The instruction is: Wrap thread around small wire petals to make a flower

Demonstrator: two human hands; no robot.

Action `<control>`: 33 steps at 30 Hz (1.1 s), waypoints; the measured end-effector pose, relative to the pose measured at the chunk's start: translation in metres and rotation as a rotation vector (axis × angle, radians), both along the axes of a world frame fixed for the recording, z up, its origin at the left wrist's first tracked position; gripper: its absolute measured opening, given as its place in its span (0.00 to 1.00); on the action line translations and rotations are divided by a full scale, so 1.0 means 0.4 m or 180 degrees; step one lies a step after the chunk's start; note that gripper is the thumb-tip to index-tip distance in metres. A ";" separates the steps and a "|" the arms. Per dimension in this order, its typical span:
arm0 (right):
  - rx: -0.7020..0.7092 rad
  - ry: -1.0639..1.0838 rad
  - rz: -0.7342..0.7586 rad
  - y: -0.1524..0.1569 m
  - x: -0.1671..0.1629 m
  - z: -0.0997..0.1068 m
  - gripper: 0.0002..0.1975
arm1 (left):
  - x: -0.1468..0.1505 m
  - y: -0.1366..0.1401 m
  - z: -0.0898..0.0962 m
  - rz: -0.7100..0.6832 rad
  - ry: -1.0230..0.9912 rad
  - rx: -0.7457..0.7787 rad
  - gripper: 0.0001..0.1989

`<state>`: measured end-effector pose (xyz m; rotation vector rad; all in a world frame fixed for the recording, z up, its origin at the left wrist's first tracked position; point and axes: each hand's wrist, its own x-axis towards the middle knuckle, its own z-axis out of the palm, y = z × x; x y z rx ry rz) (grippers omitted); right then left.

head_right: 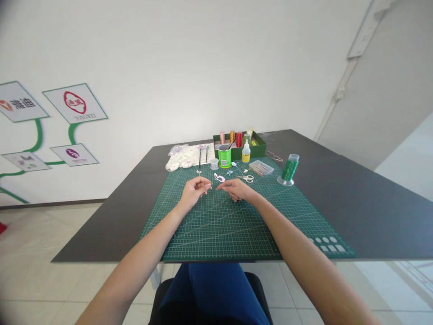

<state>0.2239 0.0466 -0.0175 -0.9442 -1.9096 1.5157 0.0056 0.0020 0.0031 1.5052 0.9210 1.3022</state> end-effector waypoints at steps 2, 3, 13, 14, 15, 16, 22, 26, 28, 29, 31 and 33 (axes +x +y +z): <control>-0.0004 -0.0020 -0.0003 0.000 0.000 0.000 0.27 | 0.001 -0.003 0.002 -0.0013 0.0112 0.0046 0.18; -0.0004 -0.0026 -0.0009 -0.001 0.000 0.000 0.26 | 0.002 -0.005 0.003 -0.0014 0.0185 0.0082 0.18; 0.0069 -0.0081 0.0004 -0.003 0.002 0.000 0.26 | 0.004 -0.012 0.005 -0.0007 0.0432 0.0198 0.16; 0.0095 -0.0093 0.0011 0.000 0.002 -0.002 0.26 | 0.003 -0.010 0.005 0.0008 0.0413 0.0181 0.16; 0.0119 -0.0108 0.0020 0.003 0.002 -0.004 0.26 | 0.002 -0.009 0.005 0.0024 0.0388 0.0165 0.16; 0.0139 -0.0126 0.0033 0.005 0.002 -0.006 0.26 | 0.001 -0.007 0.004 0.0039 0.0357 0.0152 0.17; 0.0187 -0.0210 0.0097 0.010 0.003 -0.006 0.25 | -0.002 0.003 -0.003 0.0084 0.0176 0.0110 0.18; 0.0192 -0.0225 0.0110 0.009 0.003 -0.006 0.25 | -0.005 0.004 -0.007 0.0154 0.0136 0.0086 0.17; 0.0208 -0.0236 0.0106 0.009 0.003 -0.007 0.25 | -0.006 0.005 -0.008 0.0179 0.0090 0.0066 0.17; 0.0223 -0.0246 0.0098 0.009 0.003 -0.007 0.25 | -0.006 0.006 -0.009 0.0185 0.0071 0.0046 0.17; 0.0251 -0.0260 0.0086 0.009 0.002 -0.009 0.25 | -0.007 0.008 -0.011 0.0180 0.0031 -0.0009 0.18; 0.0270 -0.0270 0.0099 0.009 0.002 -0.011 0.25 | -0.007 0.010 -0.013 0.0165 -0.0021 -0.0061 0.18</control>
